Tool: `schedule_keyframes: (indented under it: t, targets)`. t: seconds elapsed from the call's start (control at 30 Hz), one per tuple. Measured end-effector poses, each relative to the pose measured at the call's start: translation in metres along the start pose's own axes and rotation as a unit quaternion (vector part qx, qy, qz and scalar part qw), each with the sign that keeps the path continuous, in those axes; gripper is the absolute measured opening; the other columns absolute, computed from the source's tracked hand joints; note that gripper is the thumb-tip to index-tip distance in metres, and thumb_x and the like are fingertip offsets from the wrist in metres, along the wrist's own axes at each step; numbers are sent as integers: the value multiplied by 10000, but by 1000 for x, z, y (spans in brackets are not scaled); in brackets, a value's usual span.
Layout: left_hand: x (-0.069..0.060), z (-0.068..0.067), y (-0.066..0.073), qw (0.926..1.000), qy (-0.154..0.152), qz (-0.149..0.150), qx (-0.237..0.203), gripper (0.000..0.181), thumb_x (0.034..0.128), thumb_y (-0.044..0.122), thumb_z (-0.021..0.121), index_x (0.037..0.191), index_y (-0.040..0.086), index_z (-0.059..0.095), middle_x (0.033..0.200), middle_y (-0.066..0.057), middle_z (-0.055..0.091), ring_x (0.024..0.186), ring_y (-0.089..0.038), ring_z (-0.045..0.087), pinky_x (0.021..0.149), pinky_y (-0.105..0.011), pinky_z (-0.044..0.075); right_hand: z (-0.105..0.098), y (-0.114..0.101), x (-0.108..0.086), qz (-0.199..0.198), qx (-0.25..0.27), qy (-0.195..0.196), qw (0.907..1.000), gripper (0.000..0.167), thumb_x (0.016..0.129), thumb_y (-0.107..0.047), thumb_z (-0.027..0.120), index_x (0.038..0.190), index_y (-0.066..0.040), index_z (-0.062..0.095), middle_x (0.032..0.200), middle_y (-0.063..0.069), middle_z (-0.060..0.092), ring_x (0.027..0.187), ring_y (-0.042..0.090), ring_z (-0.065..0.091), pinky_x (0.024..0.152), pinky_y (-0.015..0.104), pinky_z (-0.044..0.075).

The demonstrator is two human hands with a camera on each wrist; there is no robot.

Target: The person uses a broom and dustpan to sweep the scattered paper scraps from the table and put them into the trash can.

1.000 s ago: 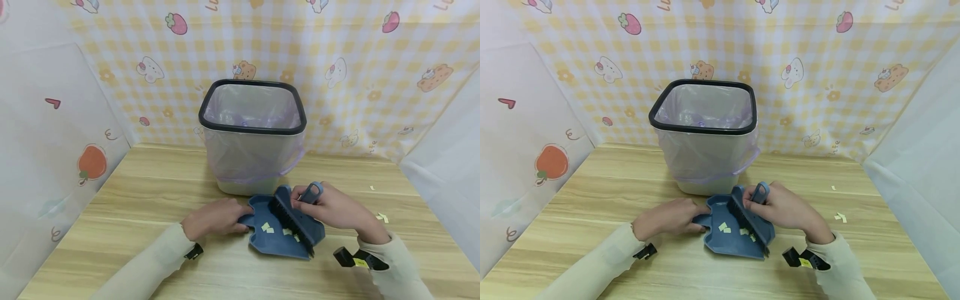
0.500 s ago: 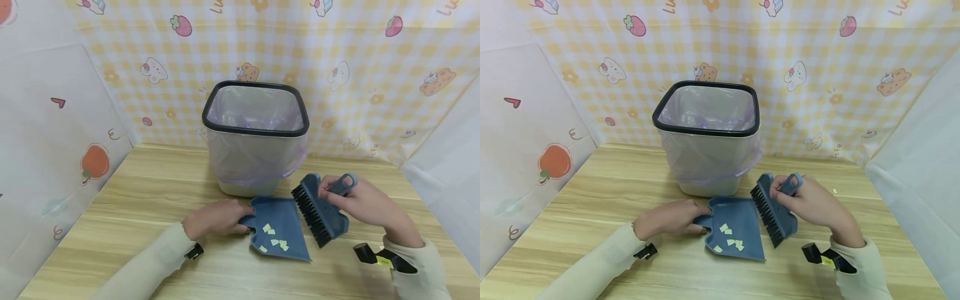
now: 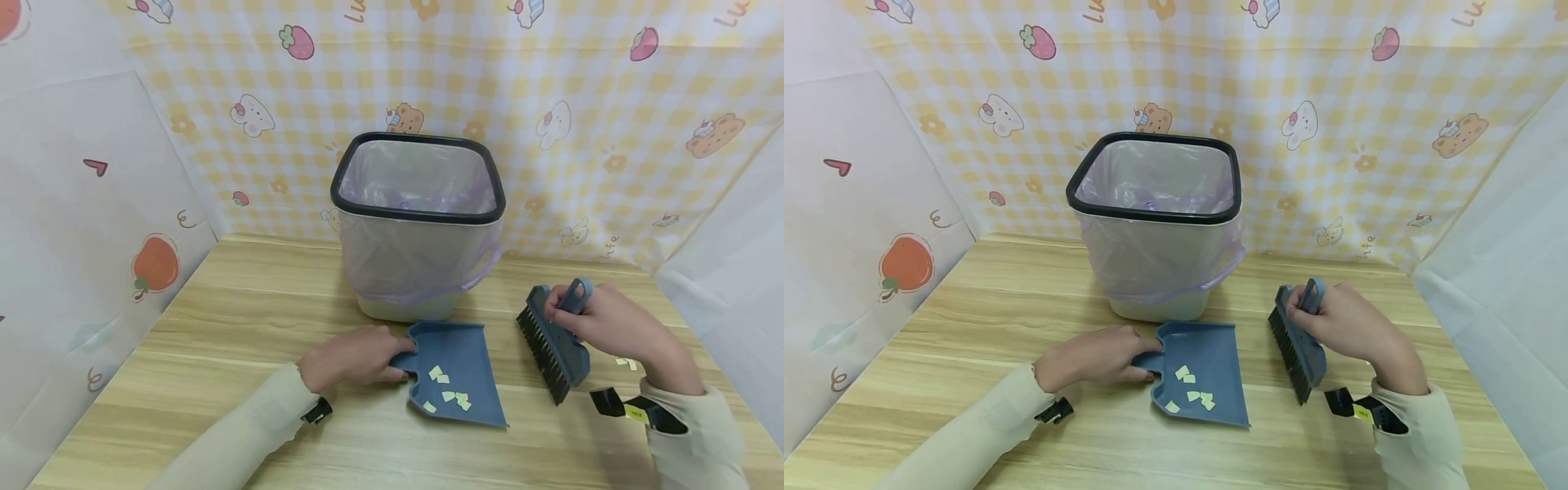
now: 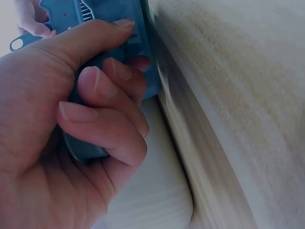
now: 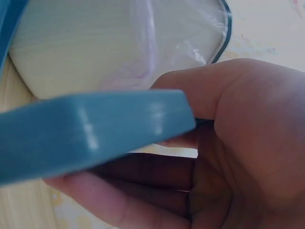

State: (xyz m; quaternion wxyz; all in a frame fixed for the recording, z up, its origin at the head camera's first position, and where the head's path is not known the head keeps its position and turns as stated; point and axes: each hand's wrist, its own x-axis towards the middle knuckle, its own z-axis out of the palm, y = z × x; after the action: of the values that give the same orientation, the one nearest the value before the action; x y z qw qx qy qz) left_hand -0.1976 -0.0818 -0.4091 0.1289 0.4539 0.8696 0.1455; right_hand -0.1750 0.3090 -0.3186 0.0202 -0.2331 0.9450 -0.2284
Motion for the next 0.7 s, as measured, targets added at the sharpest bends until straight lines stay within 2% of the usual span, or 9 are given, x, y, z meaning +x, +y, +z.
schedule_keyframes:
  t: [0.2, 0.33, 0.5, 0.63, 0.7]
  targets:
    - [0, 1, -1, 10000, -14, -14, -35, 163, 1069, 276, 757, 1134, 137, 701, 741, 90, 367, 636, -62, 385, 585, -255, 319, 9, -8, 6, -53, 299, -285, 9991, 143, 1111, -129, 642, 989, -181, 694, 668, -141, 522, 549, 57, 494, 563, 303, 427]
    - [0, 0, 0, 10000, -41, -48, -7, 182, 1070, 289, 758, 1157, 136, 708, 746, 90, 369, 643, -69, 389, 591, -259, 321, 17, -16, 9, -318, 736, -409, 9959, 141, 1096, -89, 646, 987, -172, 680, 704, -131, 532, 569, 71, 538, 545, 301, 451]
    - [0, 0, 1, 10000, -56, -78, 26, 193, 1065, 290, 768, 1167, 137, 711, 756, 91, 387, 659, -73, 411, 607, -263, 340, 24, -26, 12, -730, 1333, -624, 9864, 153, 1083, -64, 656, 979, -171, 688, 755, -108, 551, 612, 100, 610, 570, 308, 517]
    - [0, -1, 1, 10000, -44, -69, 30, 186, 1064, 285, 771, 1158, 137, 709, 755, 91, 382, 656, -70, 407, 603, -263, 334, 26, -29, 14, -970, 1464, -678, 9821, 167, 1090, -71, 658, 983, -191, 703, 788, -105, 569, 642, 97, 622, 597, 315, 541]
    - [0, -1, 1, 10000, -48, -68, 16, 184, 1066, 290, 767, 1152, 138, 707, 750, 92, 378, 649, -68, 401, 594, -261, 326, 25, -29, 13, -980, 1402, -593, 9835, 183, 1091, -74, 662, 973, -207, 705, 781, -118, 567, 629, 78, 593, 589, 308, 525]
